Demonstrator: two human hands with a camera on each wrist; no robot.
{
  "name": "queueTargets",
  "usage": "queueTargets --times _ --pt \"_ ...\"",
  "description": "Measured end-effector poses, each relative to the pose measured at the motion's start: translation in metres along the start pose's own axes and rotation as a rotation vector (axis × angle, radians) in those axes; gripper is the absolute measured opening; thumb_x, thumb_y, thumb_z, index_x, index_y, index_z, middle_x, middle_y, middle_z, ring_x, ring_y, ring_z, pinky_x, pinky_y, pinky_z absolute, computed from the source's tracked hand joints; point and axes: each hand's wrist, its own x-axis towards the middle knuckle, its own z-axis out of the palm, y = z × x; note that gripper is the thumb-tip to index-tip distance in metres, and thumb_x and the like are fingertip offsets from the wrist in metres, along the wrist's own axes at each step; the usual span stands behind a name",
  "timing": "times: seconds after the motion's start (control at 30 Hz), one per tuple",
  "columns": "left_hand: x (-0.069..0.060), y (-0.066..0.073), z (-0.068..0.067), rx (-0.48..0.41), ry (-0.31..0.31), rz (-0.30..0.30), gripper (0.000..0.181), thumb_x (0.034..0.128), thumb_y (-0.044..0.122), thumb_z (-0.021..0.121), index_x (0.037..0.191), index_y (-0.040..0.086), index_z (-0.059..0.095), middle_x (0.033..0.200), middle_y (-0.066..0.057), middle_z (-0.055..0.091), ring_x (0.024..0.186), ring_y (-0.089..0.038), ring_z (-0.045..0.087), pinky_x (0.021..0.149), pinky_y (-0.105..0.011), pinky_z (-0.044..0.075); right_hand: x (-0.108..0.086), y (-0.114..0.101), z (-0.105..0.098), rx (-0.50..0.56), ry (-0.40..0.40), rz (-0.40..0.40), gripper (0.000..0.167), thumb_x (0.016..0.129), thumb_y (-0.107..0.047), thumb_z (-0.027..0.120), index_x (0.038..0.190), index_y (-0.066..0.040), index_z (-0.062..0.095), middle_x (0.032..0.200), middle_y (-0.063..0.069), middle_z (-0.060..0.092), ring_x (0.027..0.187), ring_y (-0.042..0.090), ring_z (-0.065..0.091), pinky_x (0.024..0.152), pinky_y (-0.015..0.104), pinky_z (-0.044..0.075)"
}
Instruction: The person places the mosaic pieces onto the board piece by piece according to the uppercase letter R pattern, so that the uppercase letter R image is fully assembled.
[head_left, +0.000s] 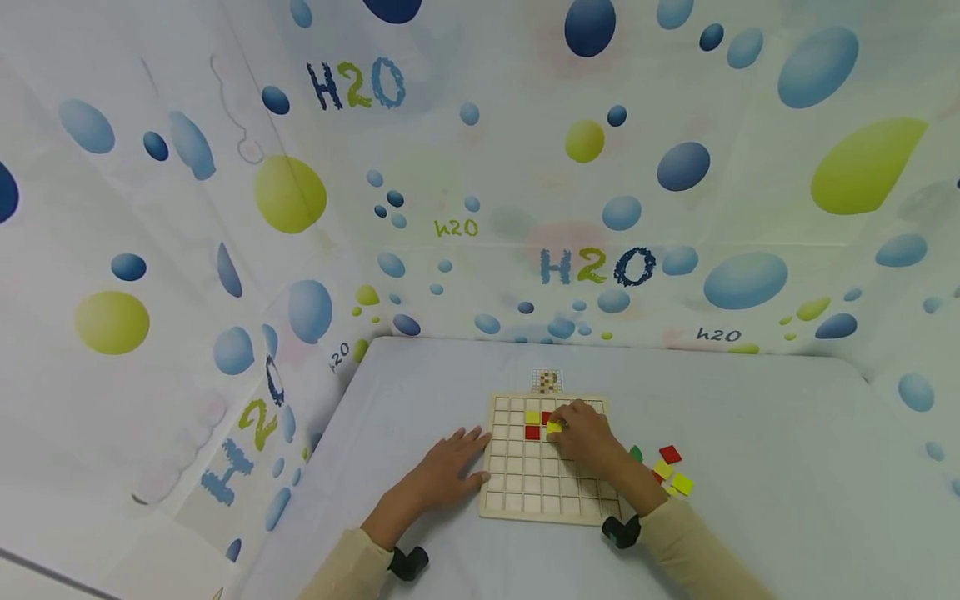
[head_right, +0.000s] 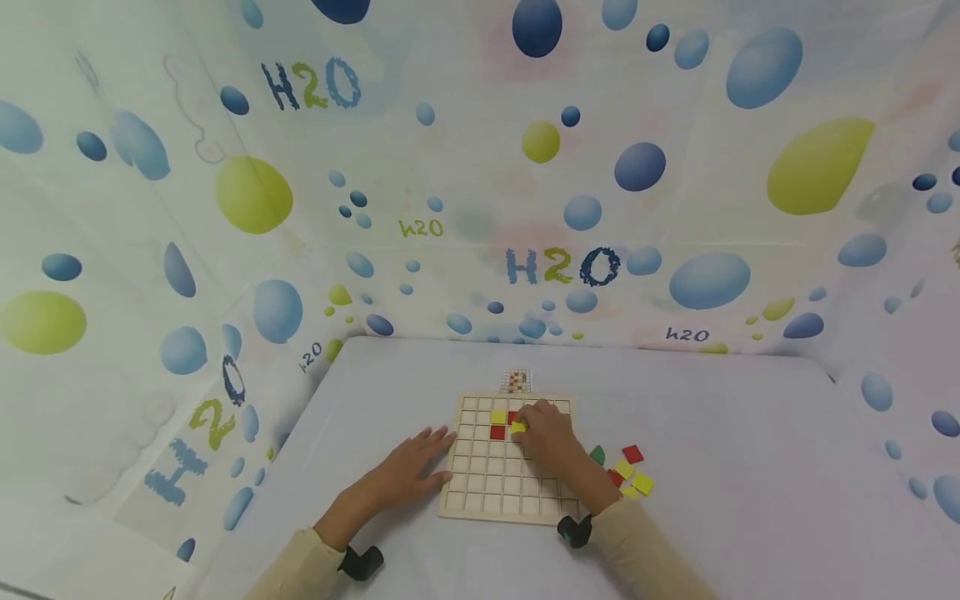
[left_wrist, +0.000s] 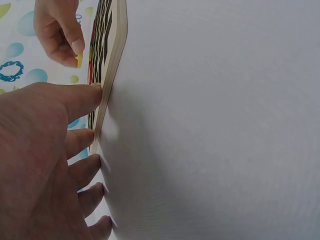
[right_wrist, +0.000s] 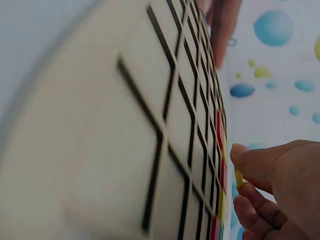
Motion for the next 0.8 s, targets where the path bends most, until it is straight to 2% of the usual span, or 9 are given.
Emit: queueTargets --times 0.13,0.3,0.57,0.8 --pt "0.001 0.0 0.001 -0.001 -0.003 -0.001 0.067 0.1058 0.043 0.063 0.164 0.016 0.041 0.171 -0.009 0.036 0.159 -0.037 0.029 0.126 -0.061 0.028 0.001 -0.016 0.014 0.0 -0.035 -0.008 0.022 0.093 -0.019 0.082 0.109 -0.011 0.069 0.101 0.002 0.062 0.093 0.02 0.058 0.085 0.045 0.051" --pt "0.002 0.0 0.002 0.001 -0.008 0.007 0.067 0.1058 0.042 0.063 0.164 0.016 0.041 0.171 -0.01 0.037 0.159 -0.037 0.03 0.126 -0.061 0.028 0.0 -0.024 0.022 -0.032 -0.067 0.006 0.02 0.091 -0.021 0.085 0.099 -0.016 0.067 0.096 -0.002 0.06 0.09 0.017 0.058 0.085 0.043 0.051" --pt "0.0 -0.001 0.001 -0.005 0.0 0.004 0.067 0.1058 0.042 0.063 0.164 0.016 0.041 0.17 -0.01 0.037 0.159 -0.038 0.03 0.126 -0.062 0.028 -0.005 -0.029 0.019 -0.062 -0.092 -0.067 0.015 0.092 -0.021 0.083 0.101 -0.016 0.072 0.098 -0.001 0.063 0.093 0.017 0.058 0.087 0.045 0.05" --pt "0.001 -0.001 0.001 0.004 0.002 0.01 0.067 0.1062 0.043 0.062 0.164 0.016 0.04 0.17 -0.01 0.037 0.159 -0.039 0.03 0.126 -0.062 0.028 -0.007 -0.029 0.016 -0.038 -0.093 -0.064 0.013 0.094 -0.018 0.082 0.104 -0.015 0.073 0.103 0.001 0.066 0.101 0.023 0.063 0.095 0.048 0.053"
